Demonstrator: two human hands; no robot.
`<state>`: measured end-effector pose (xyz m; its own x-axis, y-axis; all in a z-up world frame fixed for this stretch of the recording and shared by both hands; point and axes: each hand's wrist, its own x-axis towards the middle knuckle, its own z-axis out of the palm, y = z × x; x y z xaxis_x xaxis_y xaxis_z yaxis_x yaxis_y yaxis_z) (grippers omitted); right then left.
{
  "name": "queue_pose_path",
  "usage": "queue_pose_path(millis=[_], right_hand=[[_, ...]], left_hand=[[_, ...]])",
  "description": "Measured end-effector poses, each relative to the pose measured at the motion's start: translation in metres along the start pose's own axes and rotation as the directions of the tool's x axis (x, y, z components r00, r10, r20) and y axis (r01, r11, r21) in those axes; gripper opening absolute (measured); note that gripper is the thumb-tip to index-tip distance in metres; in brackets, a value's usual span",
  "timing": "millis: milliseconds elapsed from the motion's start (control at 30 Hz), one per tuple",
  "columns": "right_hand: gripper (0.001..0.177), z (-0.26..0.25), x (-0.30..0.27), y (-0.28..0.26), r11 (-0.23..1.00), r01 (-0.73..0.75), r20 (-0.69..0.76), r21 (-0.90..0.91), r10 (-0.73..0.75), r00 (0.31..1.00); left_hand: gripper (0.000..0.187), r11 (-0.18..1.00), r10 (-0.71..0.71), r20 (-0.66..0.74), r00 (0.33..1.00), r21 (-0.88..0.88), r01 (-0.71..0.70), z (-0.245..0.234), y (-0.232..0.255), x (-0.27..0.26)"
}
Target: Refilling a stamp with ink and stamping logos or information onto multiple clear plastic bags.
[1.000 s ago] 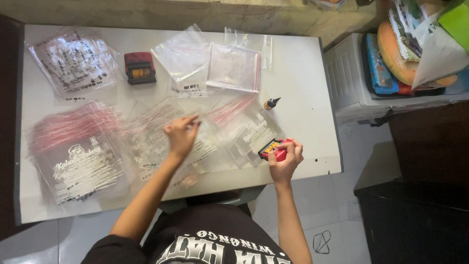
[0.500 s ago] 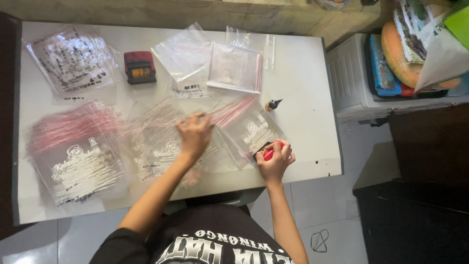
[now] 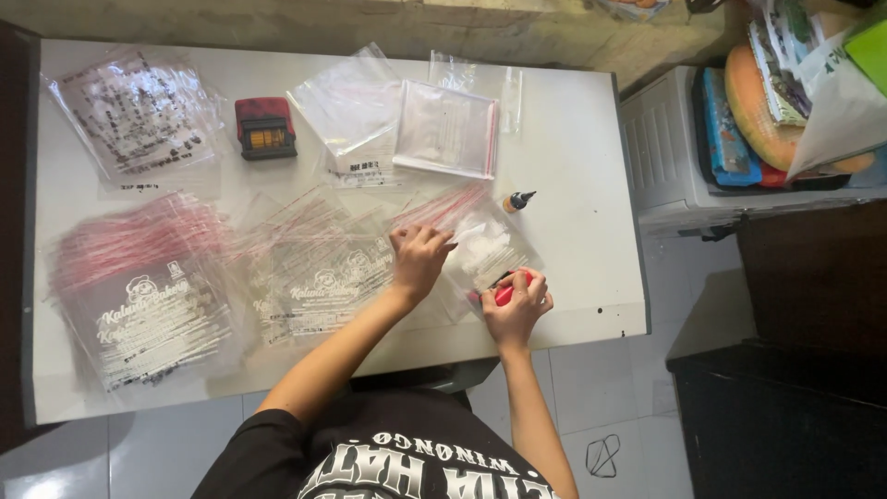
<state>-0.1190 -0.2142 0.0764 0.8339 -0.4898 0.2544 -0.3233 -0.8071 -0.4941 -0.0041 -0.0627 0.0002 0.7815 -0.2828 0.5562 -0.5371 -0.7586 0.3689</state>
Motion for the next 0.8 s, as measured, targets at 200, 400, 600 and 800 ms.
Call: queue_pose_path(millis=[200, 400, 600, 800], right_hand=[[0.027, -0.027, 0.009, -0.001, 0.994, 0.02, -0.028, 0.103, -0.017, 0.999], [0.025, -0.037, 0.015, -0.001, 0.976, -0.025, -0.071, 0.214, 0.041, 0.997], [0.026, -0.011, 0.008, -0.001, 0.995, 0.035, -0.009, 0.092, -0.035, 0.999], [0.025, 0.002, 0.006, -0.001, 0.998, 0.058, -0.025, 0.019, -0.058, 0.998]], left_hand=[[0.02, 0.695, -0.416, 0.17, 0.893, -0.574, 0.433, -0.003, -0.008, 0.005], [0.011, 0.772, -0.408, 0.126, 0.904, -0.48, 0.416, -0.102, -0.069, 0.0], [0.016, 0.904, -0.424, 0.156, 0.892, 0.131, 0.407, -0.151, -0.121, -0.059], [0.028, 0.889, -0.327, 0.136, 0.935, 0.381, 0.255, -0.105, -0.089, -0.045]])
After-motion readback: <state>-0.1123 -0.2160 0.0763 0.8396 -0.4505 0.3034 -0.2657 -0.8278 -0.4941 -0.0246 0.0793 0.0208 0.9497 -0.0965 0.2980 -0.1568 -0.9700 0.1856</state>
